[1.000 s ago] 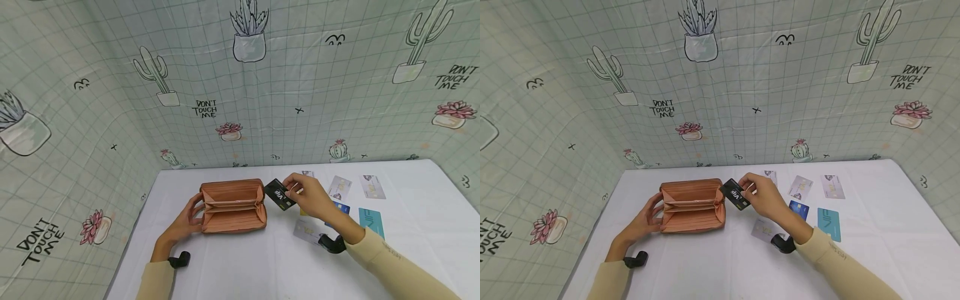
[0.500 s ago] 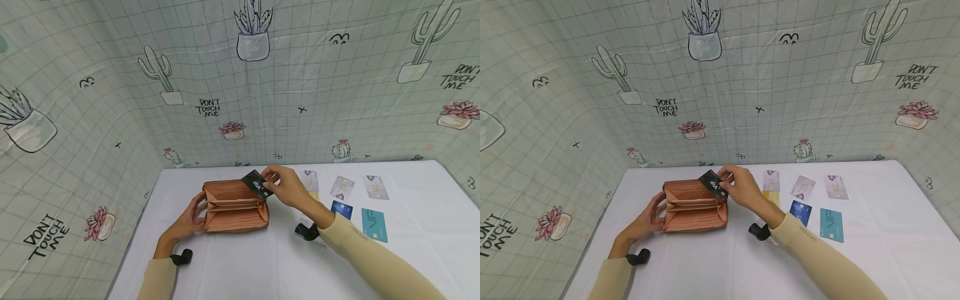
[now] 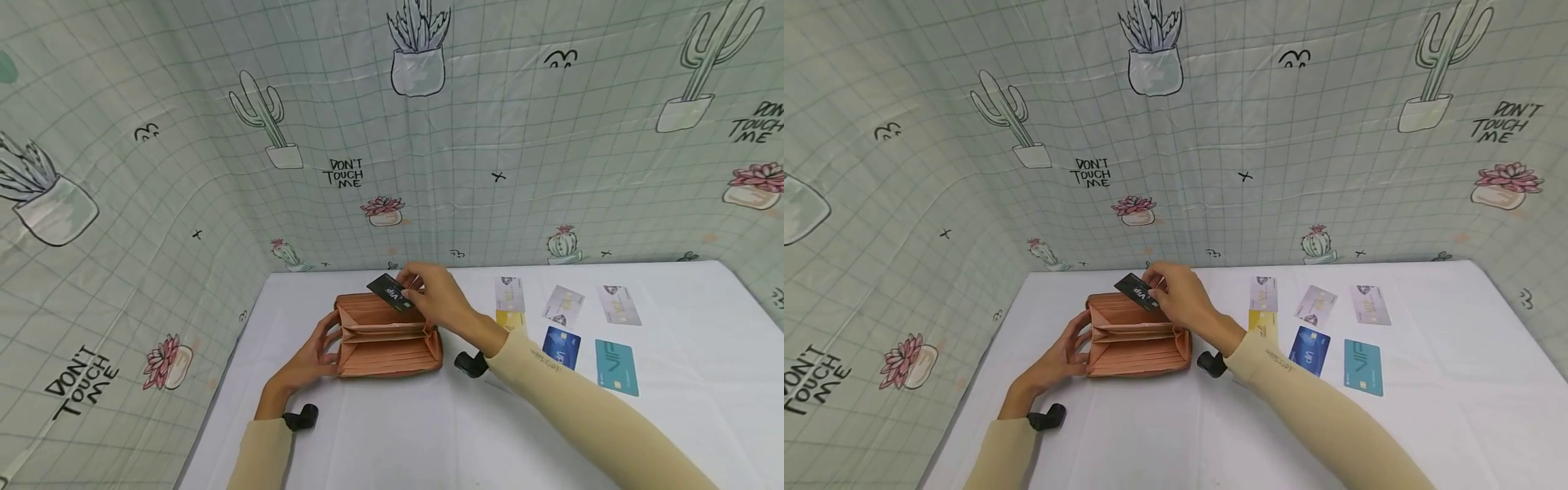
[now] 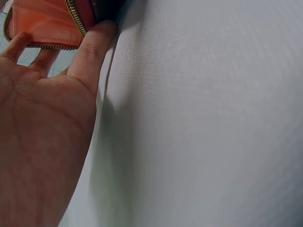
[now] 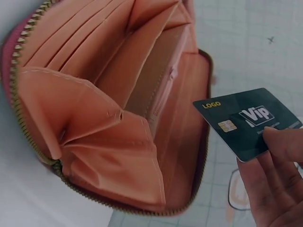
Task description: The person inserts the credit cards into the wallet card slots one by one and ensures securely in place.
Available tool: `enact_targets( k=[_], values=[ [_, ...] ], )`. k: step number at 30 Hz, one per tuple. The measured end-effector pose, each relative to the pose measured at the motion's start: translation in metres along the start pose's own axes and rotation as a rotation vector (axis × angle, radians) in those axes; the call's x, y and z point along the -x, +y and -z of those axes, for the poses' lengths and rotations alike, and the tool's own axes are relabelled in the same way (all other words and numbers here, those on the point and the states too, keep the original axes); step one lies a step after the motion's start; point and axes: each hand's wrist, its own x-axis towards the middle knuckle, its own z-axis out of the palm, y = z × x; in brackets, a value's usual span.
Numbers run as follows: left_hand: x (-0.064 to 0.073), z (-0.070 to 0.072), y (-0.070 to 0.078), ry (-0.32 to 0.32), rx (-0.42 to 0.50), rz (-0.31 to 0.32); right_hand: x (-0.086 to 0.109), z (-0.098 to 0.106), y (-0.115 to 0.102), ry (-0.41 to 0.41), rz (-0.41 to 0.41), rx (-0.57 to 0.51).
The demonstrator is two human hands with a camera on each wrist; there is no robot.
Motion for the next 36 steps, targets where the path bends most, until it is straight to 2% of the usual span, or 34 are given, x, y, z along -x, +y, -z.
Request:
enact_targets(
  k=[10,17,22,28,36],
  values=[
    [0.001,-0.001,0.0,-0.009,0.026,0.009,-0.019,-0.026,-0.003,0.006,0.083,0.109],
    [0.001,-0.001,-0.001,-0.001,0.023,0.012,-0.023,-0.039,-0.003,0.017,0.113,0.156],
    [0.002,-0.001,-0.002,0.007,0.018,0.013,-0.024,-0.045,-0.003,0.014,0.109,0.162],
    [0.002,-0.001,-0.002,0.013,0.011,0.015,-0.023,-0.049,-0.003,0.024,0.145,0.151],
    [0.003,0.0,-0.005,0.015,-0.007,0.014,-0.028,-0.056,-0.002,-0.017,0.191,0.266]
  ],
)
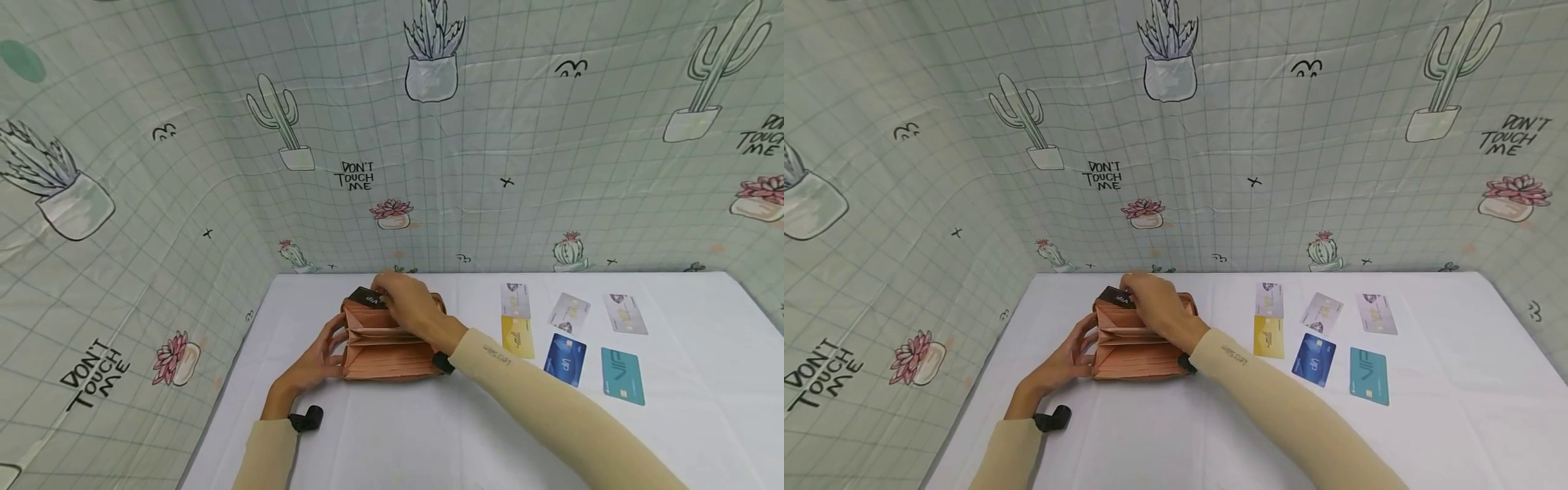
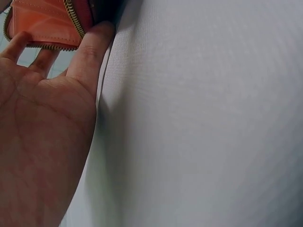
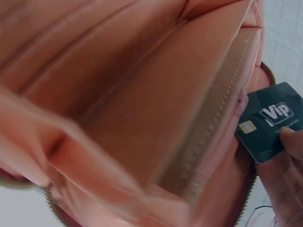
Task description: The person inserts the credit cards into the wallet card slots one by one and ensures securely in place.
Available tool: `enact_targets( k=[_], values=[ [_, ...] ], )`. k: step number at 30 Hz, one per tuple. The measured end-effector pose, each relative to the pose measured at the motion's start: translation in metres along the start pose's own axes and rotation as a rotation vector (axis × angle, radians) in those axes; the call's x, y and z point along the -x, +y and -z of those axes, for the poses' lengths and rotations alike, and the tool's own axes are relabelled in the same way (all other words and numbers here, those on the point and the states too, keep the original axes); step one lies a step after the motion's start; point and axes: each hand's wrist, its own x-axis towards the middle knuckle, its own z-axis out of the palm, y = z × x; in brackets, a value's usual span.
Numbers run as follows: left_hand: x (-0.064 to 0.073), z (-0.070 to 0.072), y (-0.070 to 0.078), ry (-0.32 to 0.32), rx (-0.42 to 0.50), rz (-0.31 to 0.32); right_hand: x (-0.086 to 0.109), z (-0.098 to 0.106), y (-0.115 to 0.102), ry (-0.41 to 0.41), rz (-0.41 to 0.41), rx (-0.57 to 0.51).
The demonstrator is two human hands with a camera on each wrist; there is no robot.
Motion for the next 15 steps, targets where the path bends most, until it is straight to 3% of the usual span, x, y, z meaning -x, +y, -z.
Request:
enact_targets(
  k=[7,15],
  values=[
    [0.0,-0.001,0.001,-0.007,0.005,-0.001,-0.006,-0.003,-0.003,-0.093,0.079,0.174],
    [0.0,-0.002,0.003,-0.013,0.01,0.025,-0.013,-0.004,-0.008,-0.194,0.158,0.298]
  ],
)
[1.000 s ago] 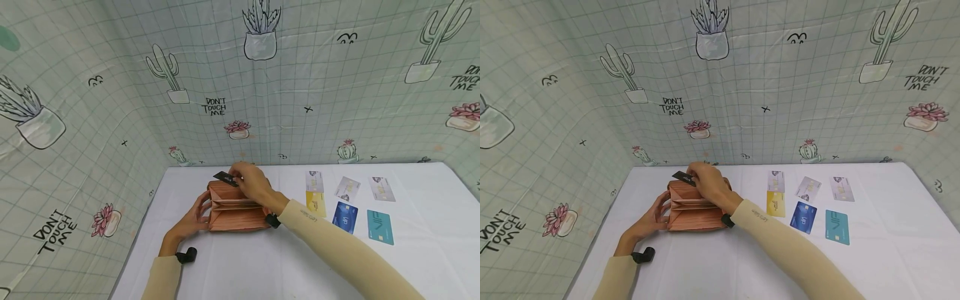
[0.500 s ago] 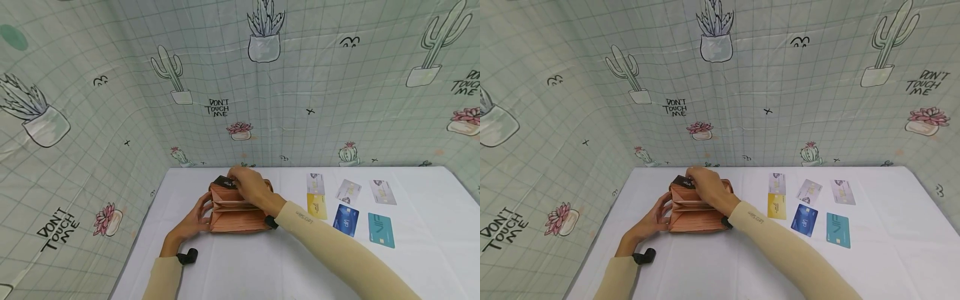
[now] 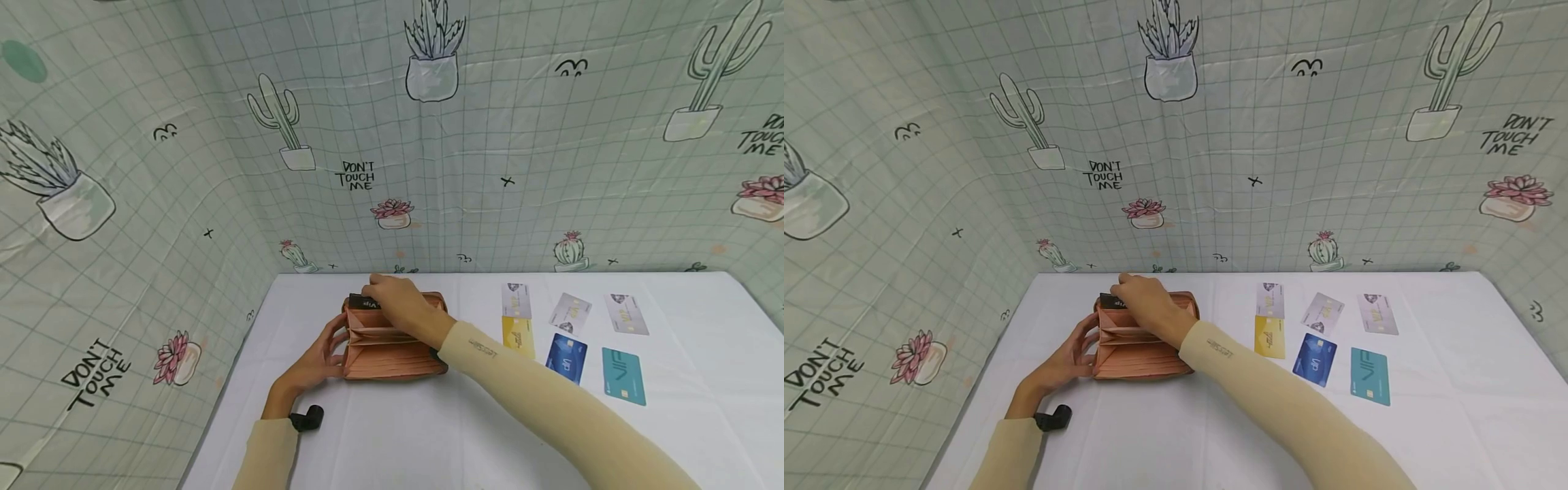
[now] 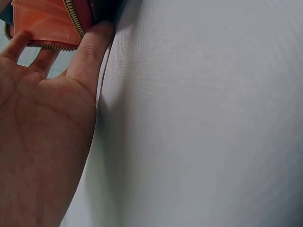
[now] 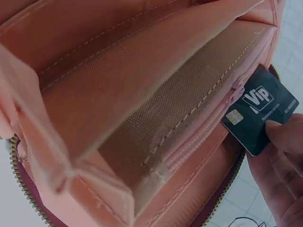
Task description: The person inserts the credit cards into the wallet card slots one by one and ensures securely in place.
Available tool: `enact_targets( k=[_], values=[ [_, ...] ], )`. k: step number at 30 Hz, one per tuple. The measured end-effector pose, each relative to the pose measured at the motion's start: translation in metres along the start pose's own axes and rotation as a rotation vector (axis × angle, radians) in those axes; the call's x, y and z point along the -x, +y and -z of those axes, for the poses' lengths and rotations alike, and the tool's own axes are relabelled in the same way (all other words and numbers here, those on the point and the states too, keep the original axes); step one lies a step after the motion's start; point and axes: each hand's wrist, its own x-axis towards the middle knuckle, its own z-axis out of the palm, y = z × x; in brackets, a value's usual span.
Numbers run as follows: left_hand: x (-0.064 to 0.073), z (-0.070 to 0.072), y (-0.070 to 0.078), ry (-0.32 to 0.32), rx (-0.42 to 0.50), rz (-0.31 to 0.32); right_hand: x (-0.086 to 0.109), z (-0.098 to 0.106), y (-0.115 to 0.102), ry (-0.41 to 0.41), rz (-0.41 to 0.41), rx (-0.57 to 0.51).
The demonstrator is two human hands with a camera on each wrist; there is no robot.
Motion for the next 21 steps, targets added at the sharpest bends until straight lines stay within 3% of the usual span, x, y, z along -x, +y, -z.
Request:
enact_targets(
  k=[15,21],
  values=[
    [-0.001,0.001,-0.002,0.005,-0.031,-0.002,-0.011,0.004,0.002,-0.116,0.054,0.03],
    [-0.002,0.0,-0.001,0.012,-0.023,0.001,-0.011,0.004,0.006,-0.125,0.04,-0.052]
  ],
)
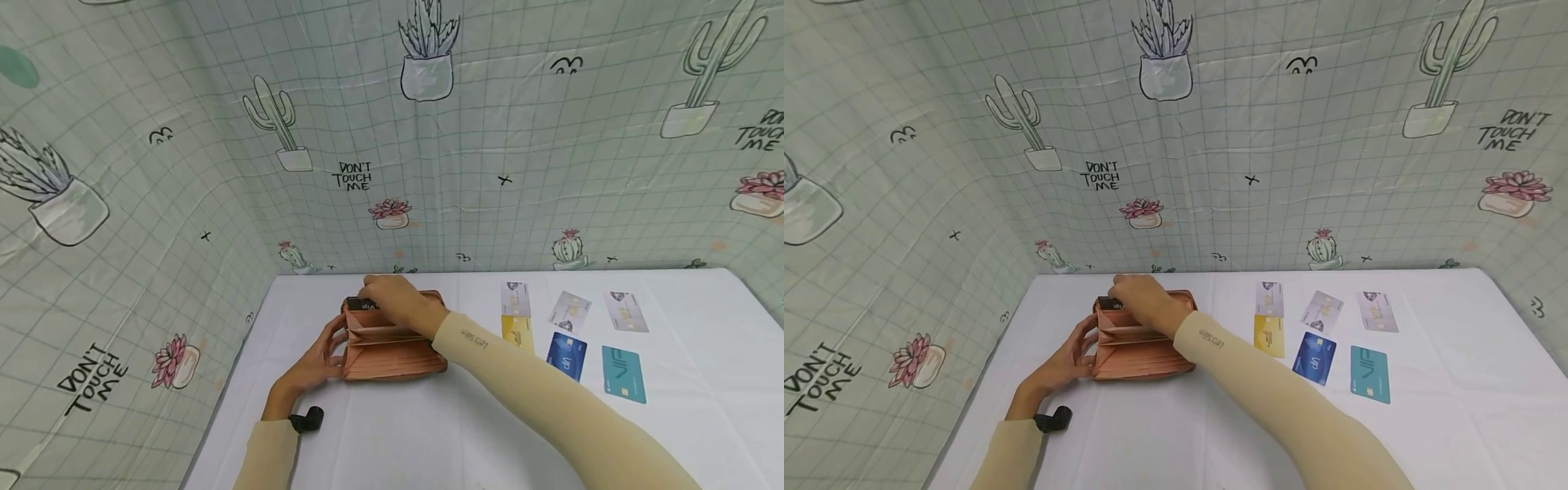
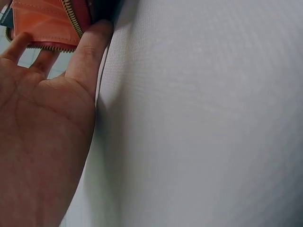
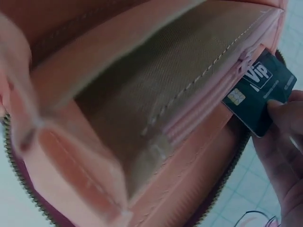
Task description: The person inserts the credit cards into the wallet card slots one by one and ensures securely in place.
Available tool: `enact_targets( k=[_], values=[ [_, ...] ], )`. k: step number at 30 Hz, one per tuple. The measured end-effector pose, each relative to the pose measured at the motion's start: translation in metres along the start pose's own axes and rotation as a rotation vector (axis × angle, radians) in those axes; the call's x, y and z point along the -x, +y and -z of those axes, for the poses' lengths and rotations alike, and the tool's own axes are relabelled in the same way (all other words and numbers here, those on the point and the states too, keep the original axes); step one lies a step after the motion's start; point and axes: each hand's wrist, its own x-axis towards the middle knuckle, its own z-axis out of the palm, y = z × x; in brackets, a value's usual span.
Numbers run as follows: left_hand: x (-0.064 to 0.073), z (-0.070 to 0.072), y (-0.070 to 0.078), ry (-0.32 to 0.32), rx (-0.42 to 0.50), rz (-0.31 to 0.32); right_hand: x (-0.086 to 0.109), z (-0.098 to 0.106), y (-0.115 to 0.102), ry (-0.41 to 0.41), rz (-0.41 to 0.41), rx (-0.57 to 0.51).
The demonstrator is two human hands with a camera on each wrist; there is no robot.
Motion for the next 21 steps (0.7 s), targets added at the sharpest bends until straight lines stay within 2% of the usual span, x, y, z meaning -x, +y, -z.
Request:
enact_targets(
  k=[4,9,16,21],
  values=[
    [0.0,-0.001,-0.001,0.009,-0.006,-0.002,0.0,-0.003,0.005,0.018,-0.009,-0.071],
    [0.001,0.0,-0.001,0.012,-0.016,0.008,0.0,-0.001,0.009,0.007,-0.008,-0.085],
    [0.001,0.001,-0.002,0.002,-0.011,0.004,0.0,-0.005,0.011,-0.123,0.002,-0.1],
    [0.001,0.001,-0.001,-0.003,-0.015,0.017,0.001,-0.008,0.011,-0.13,-0.003,-0.073]
  ],
)
